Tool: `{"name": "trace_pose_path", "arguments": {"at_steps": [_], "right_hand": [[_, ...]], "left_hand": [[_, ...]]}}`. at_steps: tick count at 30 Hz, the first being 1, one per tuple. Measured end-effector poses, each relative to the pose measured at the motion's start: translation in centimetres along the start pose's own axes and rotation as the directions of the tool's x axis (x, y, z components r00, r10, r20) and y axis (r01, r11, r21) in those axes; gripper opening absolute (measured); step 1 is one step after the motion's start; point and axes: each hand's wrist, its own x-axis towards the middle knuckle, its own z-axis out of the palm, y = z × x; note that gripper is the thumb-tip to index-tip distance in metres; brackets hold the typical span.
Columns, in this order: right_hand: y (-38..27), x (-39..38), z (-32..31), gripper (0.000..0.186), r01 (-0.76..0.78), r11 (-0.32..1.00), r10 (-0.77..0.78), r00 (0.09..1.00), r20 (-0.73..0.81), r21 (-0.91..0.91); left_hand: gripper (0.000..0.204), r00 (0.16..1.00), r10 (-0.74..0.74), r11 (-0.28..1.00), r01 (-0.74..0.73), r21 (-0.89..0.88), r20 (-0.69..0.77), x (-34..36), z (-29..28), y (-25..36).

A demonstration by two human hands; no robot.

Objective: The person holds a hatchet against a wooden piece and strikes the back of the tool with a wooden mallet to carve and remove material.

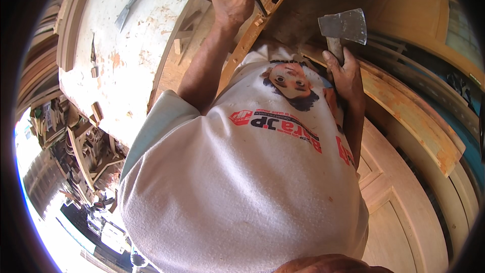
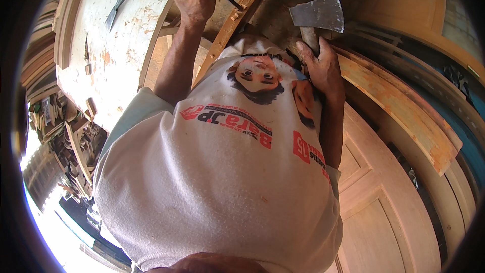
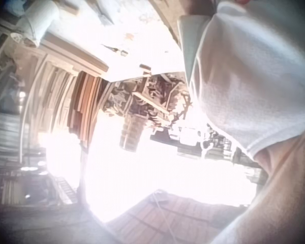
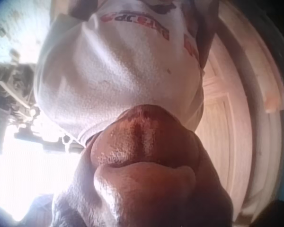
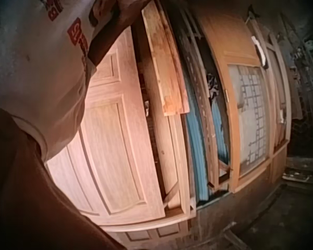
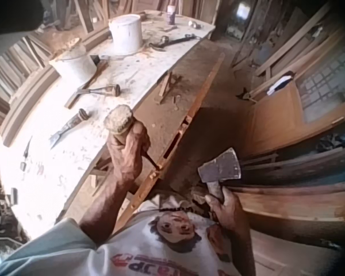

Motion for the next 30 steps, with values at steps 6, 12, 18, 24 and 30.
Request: {"name": "trace_pose_path", "arguments": {"at_steps": [6, 12, 18, 24, 30], "right_hand": [[-2.0, 0.2, -0.6, 0.063, -0.033, 0.999, 0.033, 0.999, 0.018, 0.037], [-10.6, -1.4, -3.9, 0.023, 0.365, 0.892, -0.301, 0.919, -0.253, 0.268], [-15.5, -1.2, -6.5, 0.026, 0.517, 0.856, -0.488, 0.803, -0.342, -0.008], [-15.5, -0.2, -6.9, 0.040, 0.588, 0.703, -0.643, 0.766, -0.002, -0.400], [-17.9, -1.5, -8.5, 0.030, 0.612, 0.784, -0.617, 0.751, -0.236, -0.102]], "left_hand": [[0.027, 0.987, -0.093, 0.995, 0.097, -0.023, 0.131, 0.1, -0.3, -0.7], [0.015, 0.976, -0.177, 0.981, 0.165, 0.098, 0.130, -1.5, 2.8, 0.9], [0.034, 0.971, -0.112, 0.990, 0.091, 0.106, 0.212, -2.0, 2.6, -0.4], [0.034, 0.961, -0.232, 0.973, 0.231, 0.027, 0.152, -2.3, 3.2, 1.4], [0.033, 0.821, -0.330, 0.942, 0.255, 0.218, 0.466, -0.1, 0.3, 0.7]]}}
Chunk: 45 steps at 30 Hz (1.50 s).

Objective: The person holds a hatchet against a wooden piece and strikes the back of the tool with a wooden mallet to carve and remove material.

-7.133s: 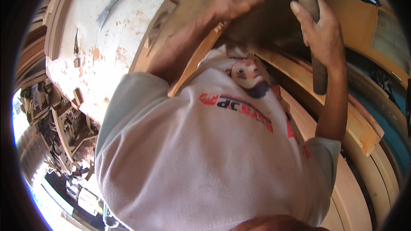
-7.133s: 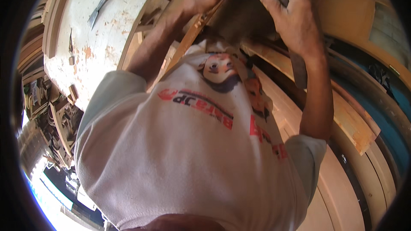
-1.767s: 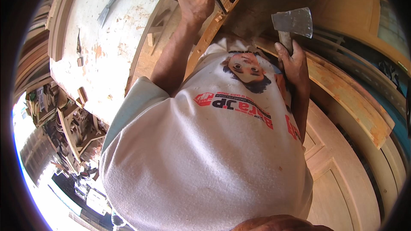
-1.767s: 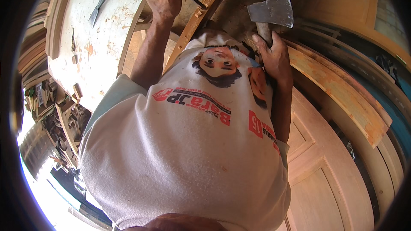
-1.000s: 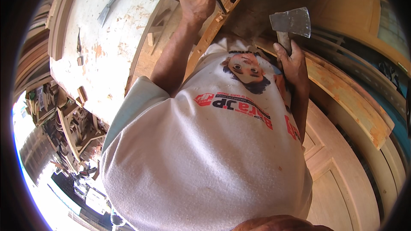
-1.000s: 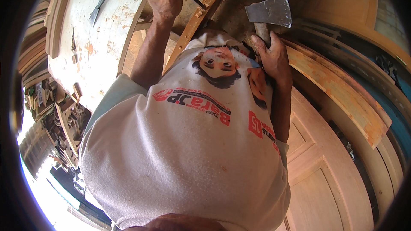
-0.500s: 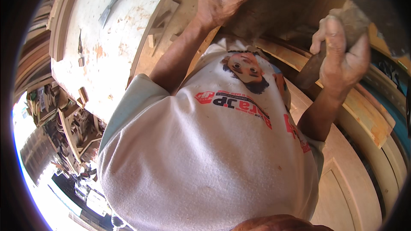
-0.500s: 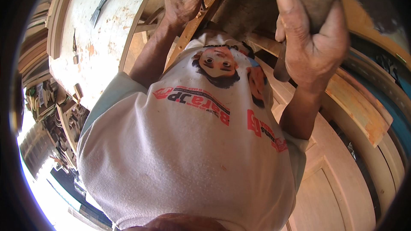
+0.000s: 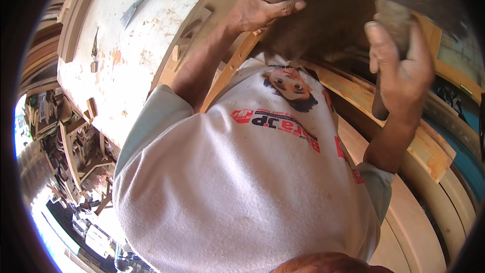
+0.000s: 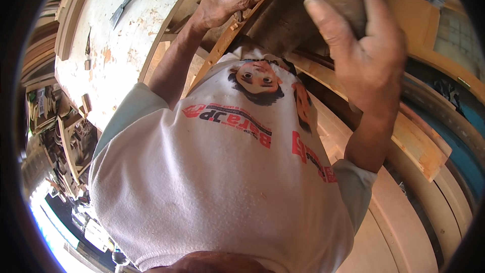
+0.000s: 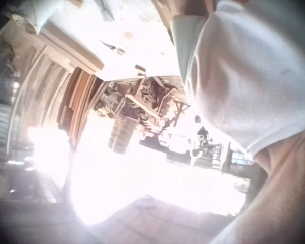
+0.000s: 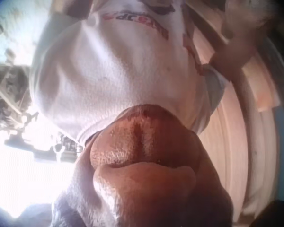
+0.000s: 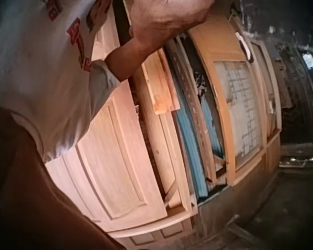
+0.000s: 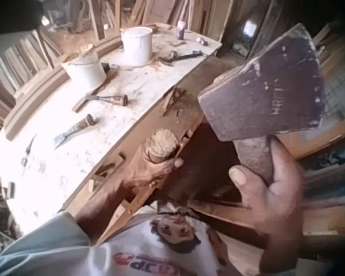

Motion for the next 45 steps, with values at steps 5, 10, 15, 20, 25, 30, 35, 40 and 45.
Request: {"name": "trace_pose_path", "arguments": {"at_steps": [5, 10, 15, 20, 25, 30, 35, 40, 45], "right_hand": [[-0.5, 1.7, -1.0, 0.028, 0.088, 0.986, -0.075, 0.993, -0.095, 0.142], [2.6, 1.8, 1.3, 0.046, -0.005, 0.936, 0.146, 0.916, 0.374, -0.352], [3.8, 0.0, 1.8, 0.042, -0.215, 0.975, 0.222, 0.957, 0.184, -0.059], [5.2, -1.6, 1.9, 0.041, -0.408, 0.908, 0.381, 0.900, 0.213, 0.098], [6.0, -3.8, 2.2, 0.039, -0.382, 0.910, 0.370, 0.924, 0.099, 0.163], [6.3, -4.4, 1.8, 0.037, -0.400, 0.894, 0.390, 0.916, 0.090, 0.200], [6.6, -4.4, 1.5, 0.037, -0.451, 0.874, 0.432, 0.892, 0.136, 0.180], [7.2, -4.7, 1.9, 0.037, -0.390, 0.906, 0.377, 0.920, 0.109, 0.162], [7.3, -4.6, 2.0, 0.036, -0.363, 0.920, 0.348, 0.930, 0.119, 0.145]], "left_hand": [[0.033, 0.999, -0.035, 0.976, 0.031, -0.215, -0.015, 0.4, 1.0, -0.8], [0.033, 0.997, 0.051, 0.997, -0.054, -0.063, -0.052, 0.9, 0.9, -0.6], [0.024, 0.930, -0.032, 0.999, 0.022, -0.033, -0.366, 2.6, -1.6, -1.8], [0.015, 0.859, 0.067, 0.997, -0.033, 0.075, -0.507, 2.9, -0.6, -0.5], [0.008, 0.888, 0.249, 0.965, -0.193, 0.178, -0.386, 2.1, 2.5, 1.9], [0.013, 0.911, 0.064, 0.998, -0.048, 0.048, -0.408, 1.5, 1.3, 0.6], [0.013, 0.898, 0.142, 0.986, -0.090, 0.141, -0.417, 1.6, 1.4, 0.8], [0.013, 0.900, 0.169, 0.978, -0.101, 0.184, -0.402, 1.4, 1.7, 0.6], [0.012, 0.878, 0.070, 0.991, -0.007, 0.134, -0.473, 1.1, 2.4, 0.6]]}}
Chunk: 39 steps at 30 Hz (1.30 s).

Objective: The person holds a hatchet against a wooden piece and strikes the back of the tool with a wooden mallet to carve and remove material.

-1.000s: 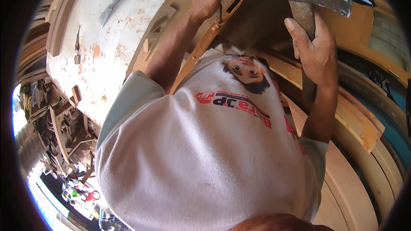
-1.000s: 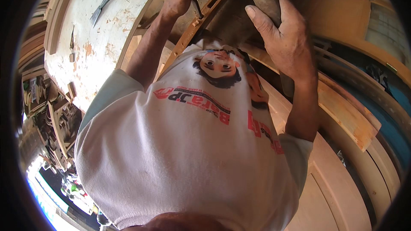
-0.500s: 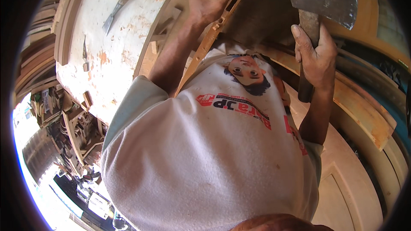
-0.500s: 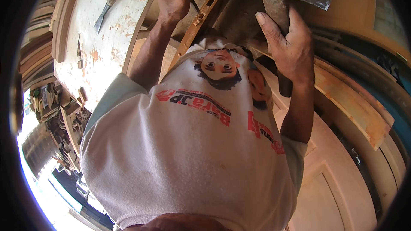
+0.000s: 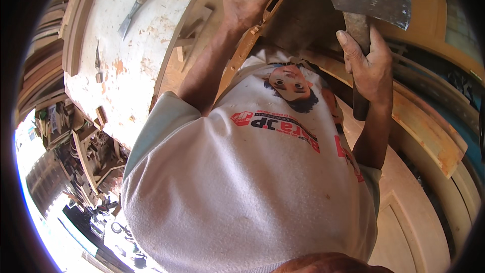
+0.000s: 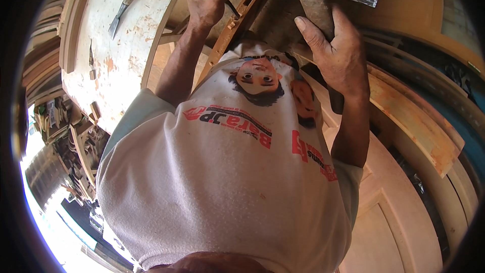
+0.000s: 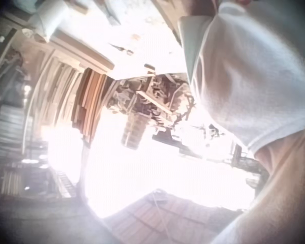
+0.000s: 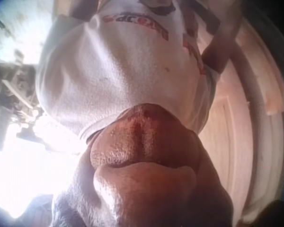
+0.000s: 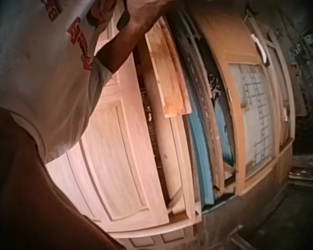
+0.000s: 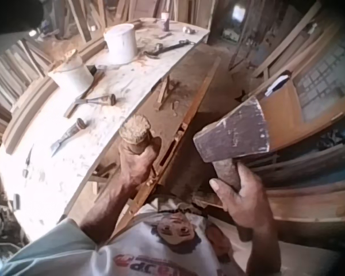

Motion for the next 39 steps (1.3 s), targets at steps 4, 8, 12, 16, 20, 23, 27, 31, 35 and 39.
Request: {"name": "trace_pose_path", "arguments": {"at_steps": [4, 8, 12, 16, 20, 23, 27, 31, 35, 39], "right_hand": [[0.1, 0.2, 0.1, 0.037, 0.011, 1.000, -0.011, 1.000, 0.000, -0.006], [0.0, 0.2, 0.0, 0.038, 0.000, 1.000, 0.000, 1.000, 0.011, -0.022], [0.1, 0.2, 0.1, 0.040, -0.010, 1.000, 0.011, 0.999, 0.031, -0.023], [0.1, 0.1, 0.3, 0.041, -0.015, 1.000, 0.015, 0.999, 0.042, -0.020], [0.2, 0.1, 0.5, 0.042, 0.015, 0.999, -0.013, 0.998, 0.054, -0.037], [0.2, 0.0, 0.5, 0.041, 0.012, 0.998, -0.009, 0.998, 0.060, -0.054], [-0.1, 0.0, 0.6, 0.040, 0.010, 0.998, -0.006, 0.998, 0.067, -0.060], [-0.1, 0.1, 0.8, 0.040, 0.032, 0.997, -0.028, 0.997, 0.067, -0.063], [0.0, 0.2, 0.8, 0.040, 0.032, 0.996, -0.026, 0.997, 0.073, -0.088], [0.0, 0.2, 0.8, 0.040, 0.028, 0.995, -0.021, 0.997, 0.078, -0.094]], "left_hand": [[0.013, 0.996, -0.092, 0.995, 0.092, 0.042, -0.015, -0.1, 0.1, 0.7], [0.016, 0.999, -0.048, 0.999, 0.048, -0.011, -0.009, 0.0, -0.1, 0.5], [0.018, 0.999, 0.047, 0.997, -0.046, -0.062, 0.019, 0.3, -0.5, -0.2], [0.017, 0.999, 0.031, 0.999, -0.031, -0.045, 0.006, 0.3, -0.4, 0.2], [0.018, 1.000, 0.006, 0.999, -0.007, -0.033, -0.013, 0.3, -0.4, 0.1], [0.018, 0.999, 0.033, 0.998, -0.034, -0.061, -0.003, 0.4, -0.6, -0.1], [0.018, 0.999, 0.043, 0.996, -0.041, -0.083, 0.012, 0.6, -0.8, -0.6], [0.018, 0.999, 0.047, 0.997, -0.048, -0.064, -0.007, 0.6, -0.8, -0.6], [0.018, 0.999, 0.034, 0.994, -0.036, -0.106, -0.019, 0.6, -1.1, -1.1], [0.017, 1.000, -0.005, 0.999, 0.003, -0.048, -0.027, 0.5, -1.2, -0.8]]}}
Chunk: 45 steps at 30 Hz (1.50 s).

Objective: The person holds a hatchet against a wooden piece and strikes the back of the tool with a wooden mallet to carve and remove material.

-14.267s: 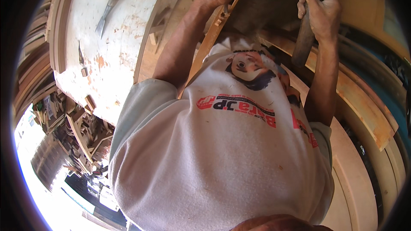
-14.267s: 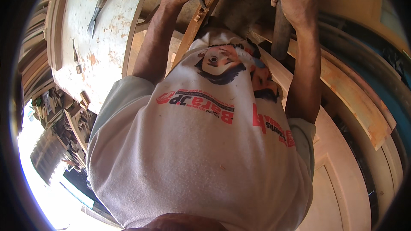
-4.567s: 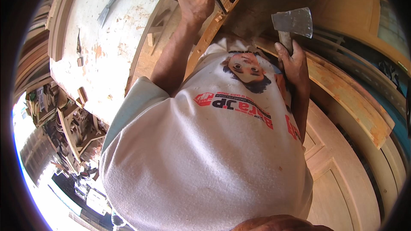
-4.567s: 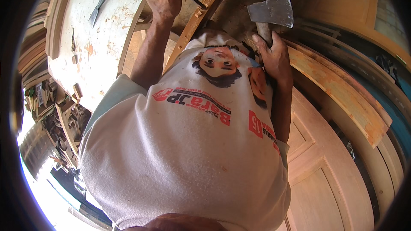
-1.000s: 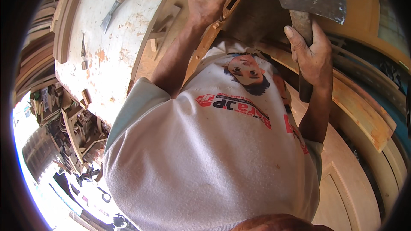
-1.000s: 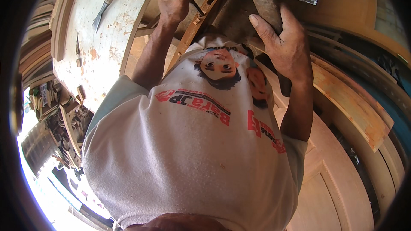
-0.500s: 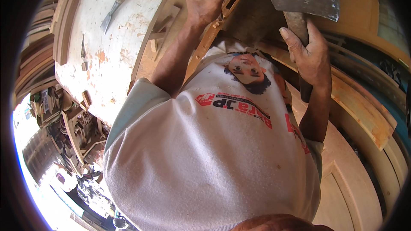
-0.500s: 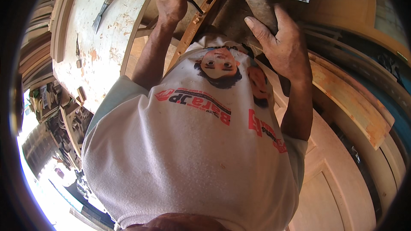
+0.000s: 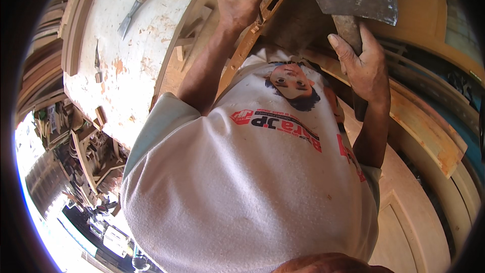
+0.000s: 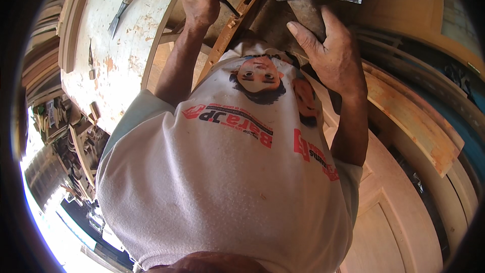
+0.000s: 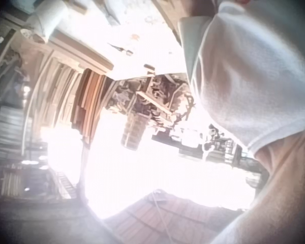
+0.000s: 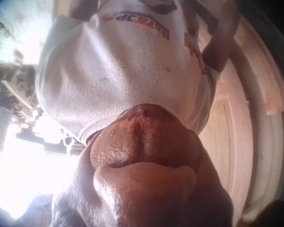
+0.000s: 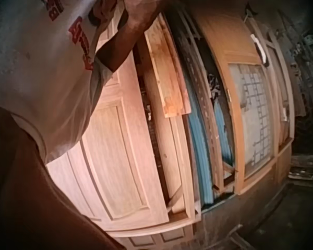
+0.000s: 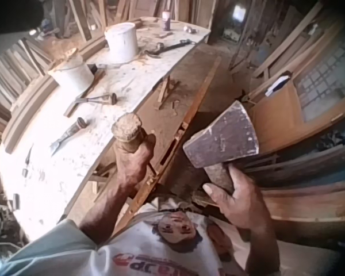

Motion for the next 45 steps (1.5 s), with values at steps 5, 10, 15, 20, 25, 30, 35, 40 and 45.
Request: {"name": "trace_pose_path", "arguments": {"at_steps": [5, 10, 15, 20, 25, 30, 35, 40, 45], "right_hand": [[0.0, 0.0, 0.3, 0.040, 0.023, 0.999, -0.022, 1.000, -0.010, 0.028], [0.0, 0.0, 0.3, 0.040, 0.005, 1.000, -0.005, 1.000, 0.001, 0.011], [0.0, -0.1, 0.2, 0.040, 0.001, 1.000, -0.001, 1.000, 0.017, -0.009], [0.0, -0.1, 0.4, 0.040, -0.001, 1.000, 0.000, 1.000, 0.026, 0.007], [0.1, -0.1, 0.4, 0.040, -0.004, 1.000, 0.003, 0.999, 0.033, 0.008], [0.1, 0.0, 0.4, 0.041, -0.020, 1.000, 0.020, 0.999, 0.046, -0.003], [-0.2, 0.4, 0.2, 0.041, 0.002, 0.998, 0.002, 0.999, 0.052, -0.059], [-3.6, 1.9, -0.4, 0.037, 0.129, 0.992, -0.129, 0.989, -0.070, 0.004], [-7.1, 4.0, -1.2, 0.038, 0.225, 0.925, -0.231, 0.973, 0.018, -0.305]], "left_hand": [[0.019, 1.000, -0.011, 1.000, 0.011, 0.001, -0.013, -0.1, 0.0, -0.1], [0.021, 0.999, -0.024, 0.997, 0.021, -0.075, -0.036, -0.1, 0.0, -0.4], [0.023, 0.999, -0.032, 0.992, 0.029, -0.119, -0.029, -0.2, -0.1, -0.6], [0.022, 0.999, -0.034, 0.991, 0.031, -0.127, -0.024, -0.2, -0.2, -0.8], [0.022, 1.000, -0.024, 0.998, 0.023, -0.054, -0.018, -0.3, -0.1, 0.3], [0.022, 1.000, 0.029, 0.997, -0.029, -0.077, 0.006, -0.3, 0.1, 0.4], [0.021, 0.998, 0.000, 1.000, 0.000, 0.004, 0.058, 0.2, 0.7, 0.0], [0.014, 0.994, -0.069, 0.998, 0.069, -0.004, 0.085, 1.0, 1.6, -1.5], [0.010, 0.993, 0.104, 0.994, -0.103, -0.026, 0.063, 0.7, 2.0, -1.5]]}}
